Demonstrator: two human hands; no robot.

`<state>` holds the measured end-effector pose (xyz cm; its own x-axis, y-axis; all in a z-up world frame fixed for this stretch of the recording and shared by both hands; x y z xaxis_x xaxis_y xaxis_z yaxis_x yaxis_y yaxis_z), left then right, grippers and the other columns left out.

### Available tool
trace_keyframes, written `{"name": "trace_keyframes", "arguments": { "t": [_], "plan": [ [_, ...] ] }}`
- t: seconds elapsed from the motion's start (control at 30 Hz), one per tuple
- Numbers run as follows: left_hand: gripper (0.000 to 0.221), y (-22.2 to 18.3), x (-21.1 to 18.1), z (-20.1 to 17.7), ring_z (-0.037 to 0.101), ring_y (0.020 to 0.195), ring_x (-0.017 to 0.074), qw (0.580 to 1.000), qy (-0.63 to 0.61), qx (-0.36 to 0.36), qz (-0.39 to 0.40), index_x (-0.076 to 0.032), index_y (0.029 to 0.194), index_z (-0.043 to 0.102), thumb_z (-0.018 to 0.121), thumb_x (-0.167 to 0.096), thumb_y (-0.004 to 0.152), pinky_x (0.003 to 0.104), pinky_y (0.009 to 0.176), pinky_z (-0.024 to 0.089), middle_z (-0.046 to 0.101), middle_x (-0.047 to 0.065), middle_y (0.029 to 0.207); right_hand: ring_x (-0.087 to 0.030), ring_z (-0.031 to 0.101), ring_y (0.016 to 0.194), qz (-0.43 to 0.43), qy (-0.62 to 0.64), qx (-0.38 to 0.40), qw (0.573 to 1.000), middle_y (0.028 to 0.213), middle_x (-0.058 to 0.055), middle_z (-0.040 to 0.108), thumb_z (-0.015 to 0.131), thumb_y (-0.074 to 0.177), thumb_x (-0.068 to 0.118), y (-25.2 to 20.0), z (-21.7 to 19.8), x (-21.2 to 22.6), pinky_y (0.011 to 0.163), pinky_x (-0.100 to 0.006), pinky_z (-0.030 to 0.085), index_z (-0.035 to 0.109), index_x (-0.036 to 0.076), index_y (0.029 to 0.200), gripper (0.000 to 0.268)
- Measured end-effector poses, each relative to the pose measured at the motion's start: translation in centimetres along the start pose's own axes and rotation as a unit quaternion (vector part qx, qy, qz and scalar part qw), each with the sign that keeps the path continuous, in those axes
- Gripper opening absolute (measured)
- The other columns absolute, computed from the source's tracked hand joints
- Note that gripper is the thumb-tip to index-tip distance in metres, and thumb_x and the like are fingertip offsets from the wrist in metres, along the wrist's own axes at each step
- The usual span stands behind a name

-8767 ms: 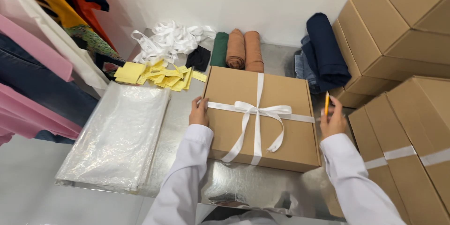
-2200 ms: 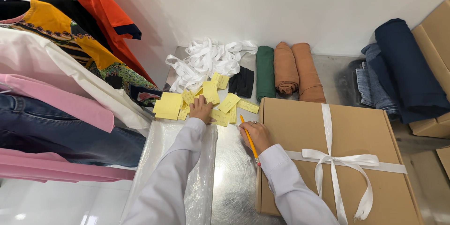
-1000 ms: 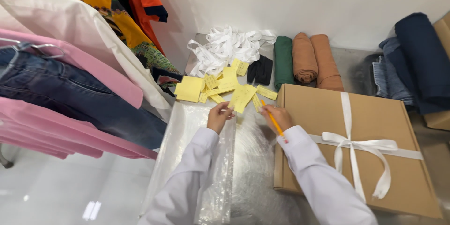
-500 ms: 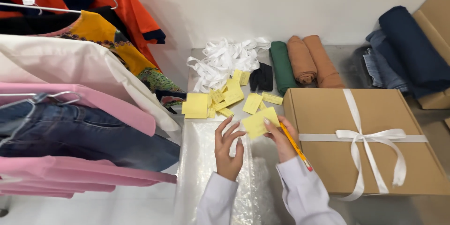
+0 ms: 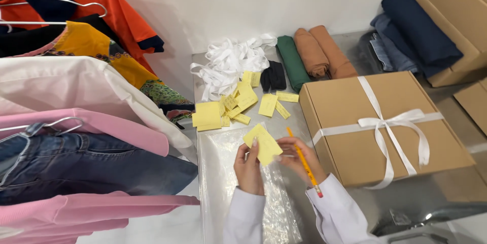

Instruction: The person ties a white ribbon around a cardboard box, writes on a yellow sticky note with a pencil, and attaches the note to the box. They then place the box on a stack of other boxes. Finally, they wrap a rolled piece of brown fabric in a clear plastic bag.

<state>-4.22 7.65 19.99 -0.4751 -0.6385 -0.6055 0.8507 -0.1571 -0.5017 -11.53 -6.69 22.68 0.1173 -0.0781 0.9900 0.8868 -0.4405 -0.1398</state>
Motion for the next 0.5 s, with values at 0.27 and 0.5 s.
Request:
{"name": "trace_keyframes", "arguments": {
  "t": [0.27,0.5],
  "plan": [
    [0.015,-4.5,1.7,4.7,0.065,0.097,0.0200,0.985,0.084,0.147,0.017,0.002,0.096,0.064,0.075,-0.004,0.089,0.039,0.098,0.054,0.056,0.009,0.102,-0.015,0.071,0.076,-0.026,0.050,-0.140,0.989,0.093,-0.011,0.071,0.081,0.083,0.005,-0.9,-6.3,0.6,0.070,-0.027,0.060,0.067,0.000,0.115,0.035],
    [0.056,-6.6,5.1,9.9,0.070,0.081,0.0153,0.912,0.260,0.272,0.163,-0.008,0.128,0.042,0.080,-0.005,0.087,0.027,0.077,0.056,0.063,0.012,0.098,-0.016,0.073,0.070,-0.083,0.004,-0.147,0.986,0.092,-0.015,0.073,0.086,0.079,0.004,-1.6,-16.3,4.1,0.062,-0.026,0.062,0.067,0.001,0.111,0.037]
  ]
}}
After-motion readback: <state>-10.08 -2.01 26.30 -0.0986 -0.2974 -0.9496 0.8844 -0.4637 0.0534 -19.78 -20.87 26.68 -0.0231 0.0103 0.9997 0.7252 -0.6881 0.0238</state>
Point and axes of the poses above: each hand's wrist, its own y-axis towards the middle knuckle, its own z-axis out of the palm, x = y × z, the point moved 6 cm from there along y, towards the middle knuckle
